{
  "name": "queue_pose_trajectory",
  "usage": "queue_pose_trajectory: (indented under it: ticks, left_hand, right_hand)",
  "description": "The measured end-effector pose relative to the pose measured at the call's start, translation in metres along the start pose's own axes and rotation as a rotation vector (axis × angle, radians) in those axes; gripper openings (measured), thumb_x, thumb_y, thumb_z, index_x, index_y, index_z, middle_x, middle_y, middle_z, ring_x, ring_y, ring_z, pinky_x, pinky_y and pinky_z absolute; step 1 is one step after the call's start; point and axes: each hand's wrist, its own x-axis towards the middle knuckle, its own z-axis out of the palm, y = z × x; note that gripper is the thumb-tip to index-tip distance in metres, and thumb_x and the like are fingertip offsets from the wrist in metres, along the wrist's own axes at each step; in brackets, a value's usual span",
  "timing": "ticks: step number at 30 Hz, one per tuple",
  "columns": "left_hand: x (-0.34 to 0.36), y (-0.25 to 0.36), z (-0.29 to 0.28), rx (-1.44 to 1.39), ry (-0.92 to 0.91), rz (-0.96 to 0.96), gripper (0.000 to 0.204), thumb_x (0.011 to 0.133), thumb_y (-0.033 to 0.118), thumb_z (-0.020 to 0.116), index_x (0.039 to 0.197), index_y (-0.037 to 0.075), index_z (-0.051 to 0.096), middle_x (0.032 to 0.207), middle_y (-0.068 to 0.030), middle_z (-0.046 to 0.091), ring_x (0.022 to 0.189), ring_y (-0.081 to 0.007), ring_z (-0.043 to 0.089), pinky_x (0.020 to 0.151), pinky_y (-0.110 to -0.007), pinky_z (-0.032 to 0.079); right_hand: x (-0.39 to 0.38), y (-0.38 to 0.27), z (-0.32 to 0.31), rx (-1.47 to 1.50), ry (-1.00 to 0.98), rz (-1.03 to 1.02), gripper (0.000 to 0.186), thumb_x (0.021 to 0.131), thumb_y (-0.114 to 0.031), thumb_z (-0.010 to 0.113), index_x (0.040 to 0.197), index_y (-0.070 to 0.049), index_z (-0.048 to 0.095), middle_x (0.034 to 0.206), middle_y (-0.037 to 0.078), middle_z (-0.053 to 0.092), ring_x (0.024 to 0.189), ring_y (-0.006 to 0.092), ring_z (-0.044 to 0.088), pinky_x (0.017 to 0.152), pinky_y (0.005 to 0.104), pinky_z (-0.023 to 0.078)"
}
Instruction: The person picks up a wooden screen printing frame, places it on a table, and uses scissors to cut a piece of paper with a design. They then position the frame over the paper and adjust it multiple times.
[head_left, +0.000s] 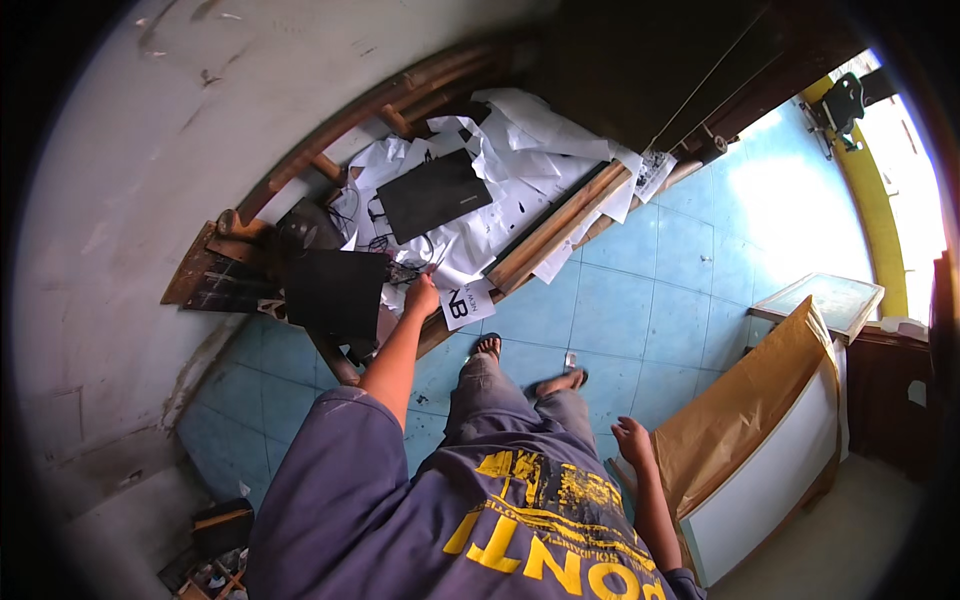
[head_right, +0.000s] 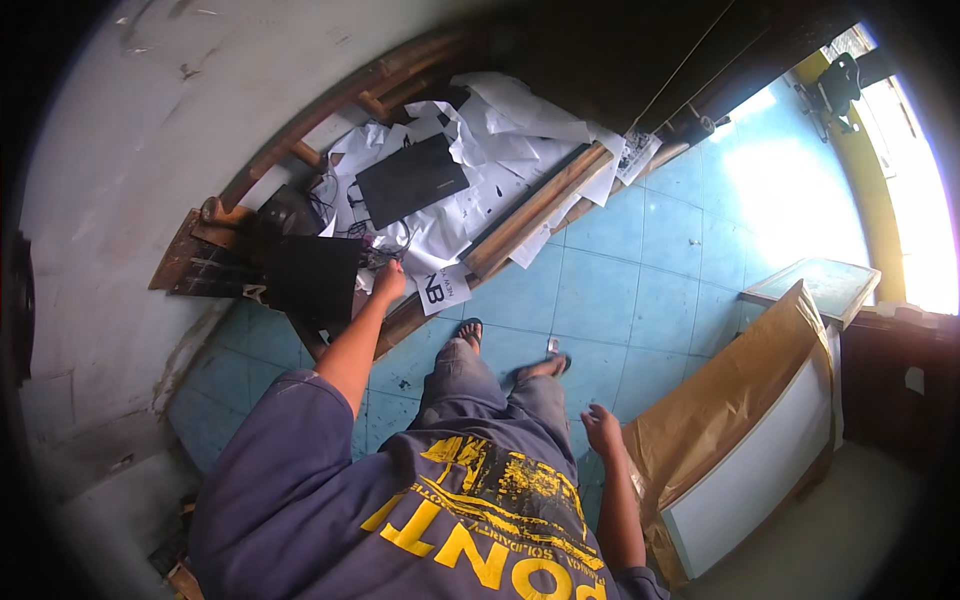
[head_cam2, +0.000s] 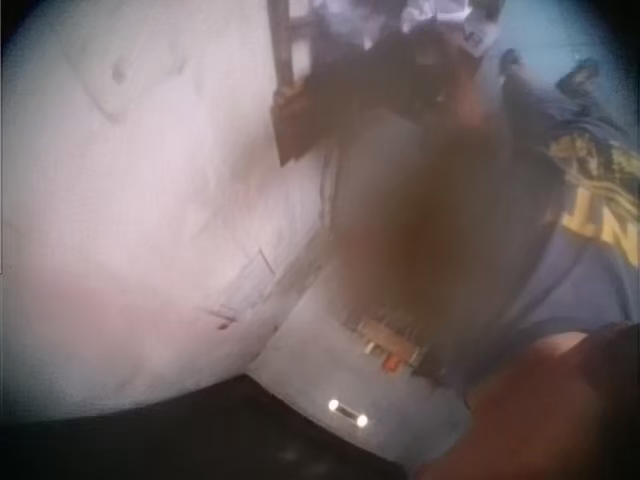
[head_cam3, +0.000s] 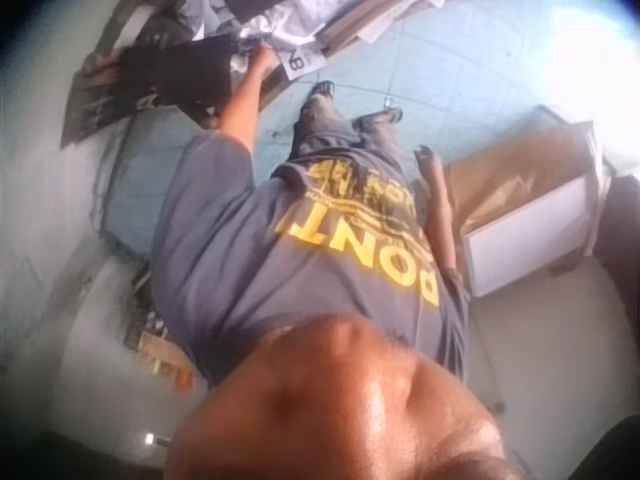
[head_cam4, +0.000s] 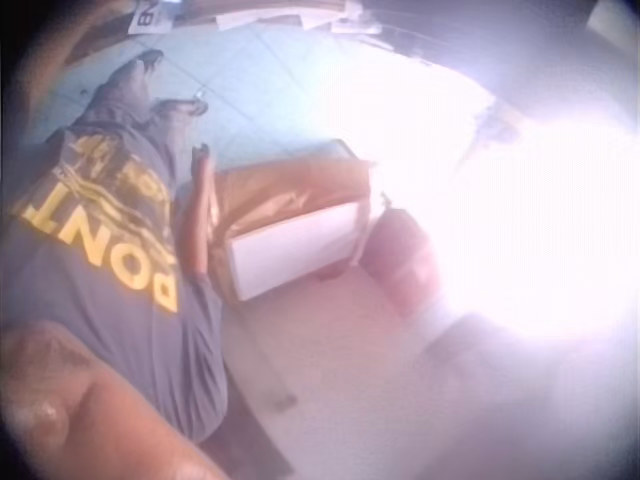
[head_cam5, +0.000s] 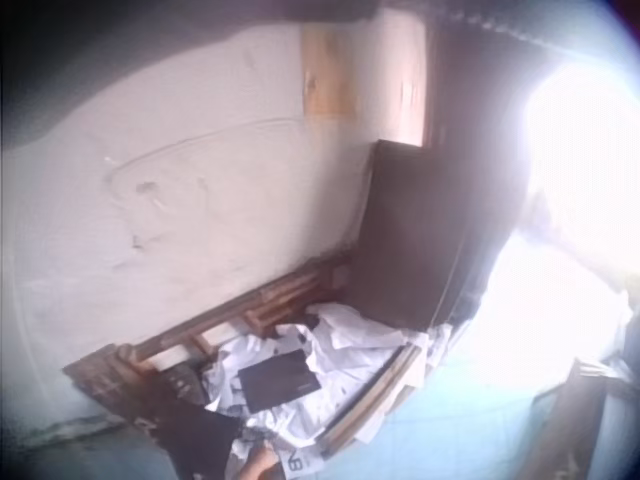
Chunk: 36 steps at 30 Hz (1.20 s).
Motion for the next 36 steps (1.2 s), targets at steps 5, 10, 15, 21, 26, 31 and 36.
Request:
queue_pose_trajectory:
  ticks: [5,10,15,21,26,31,36]
  left_hand:
    - [0.026,0.025,-0.025,0.297,0.015,-0.127,0.083,0.084,0.030,0.058,0.146,0.001,0.011,0.140,-0.0355,0.029,0.131,-0.0473,0.031,0.107,-0.046,0.031]
    - [-0.019,0.052,0.024,-0.034,0.086,-0.130,0.087,0.082,0.033,0.066,0.147,0.005,0.015,0.144,-0.0350,0.023,0.134,-0.0474,0.026,0.110,-0.044,0.029]
    - [-0.082,0.083,0.092,-0.384,-0.174,0.011,0.069,0.087,0.030,0.063,0.141,0.000,0.032,0.142,-0.0219,0.040,0.131,-0.0337,0.040,0.107,-0.042,0.034]
    - [-0.085,0.280,0.122,-0.045,-0.607,-0.075,0.057,0.087,0.031,0.064,0.129,-0.003,0.045,0.126,-0.0203,0.053,0.115,-0.0308,0.052,0.095,-0.041,0.043]
    - [0.012,0.437,0.141,-0.037,-0.651,0.036,0.050,0.087,0.029,0.064,0.121,-0.004,0.052,0.113,-0.0174,0.061,0.103,-0.0267,0.058,0.088,-0.037,0.047]
    - [0.136,0.620,0.143,-0.070,-0.429,0.234,0.034,0.087,0.023,0.064,0.106,-0.005,0.061,0.093,-0.0112,0.066,0.083,-0.0200,0.062,0.075,-0.032,0.049]
    - [0.218,0.861,0.165,0.064,-0.355,0.530,0.031,0.086,0.023,0.063,0.105,-0.001,0.063,0.097,-0.0154,0.067,0.090,-0.0222,0.064,0.081,-0.034,0.049]
  right_hand:
    - [0.042,0.108,0.000,0.067,-0.022,0.182,0.042,0.085,-0.026,0.065,0.115,0.003,0.061,0.103,0.021,0.067,0.096,0.0310,0.066,0.082,0.0369,0.051]
    - [0.035,0.139,-0.054,0.320,-0.096,0.260,0.037,0.089,-0.020,0.062,0.118,0.003,0.060,0.105,0.020,0.067,0.095,0.0255,0.065,0.083,0.0338,0.050]
    - [0.085,0.192,-0.087,0.411,-0.060,0.151,0.039,0.088,-0.020,0.065,0.120,0.002,0.058,0.111,0.019,0.066,0.102,0.0261,0.063,0.088,0.0350,0.049]
    - [0.170,0.160,-0.248,0.300,0.109,0.064,0.049,0.089,-0.034,0.062,0.123,0.001,0.056,0.115,0.020,0.064,0.103,0.0295,0.064,0.087,0.0368,0.050]
    - [0.250,0.116,-0.403,0.717,0.229,-0.104,0.048,0.091,-0.032,0.060,0.127,0.000,0.053,0.121,0.020,0.061,0.110,0.0307,0.060,0.091,0.0368,0.049]
    - [0.335,0.163,-0.525,0.794,0.311,-0.175,0.047,0.091,-0.030,0.060,0.127,-0.001,0.053,0.121,0.019,0.061,0.109,0.0290,0.061,0.091,0.0363,0.049]
    - [0.381,0.301,-0.609,0.870,0.626,0.131,0.044,0.090,-0.029,0.063,0.121,0.001,0.058,0.113,0.017,0.064,0.104,0.0247,0.062,0.088,0.0334,0.049]
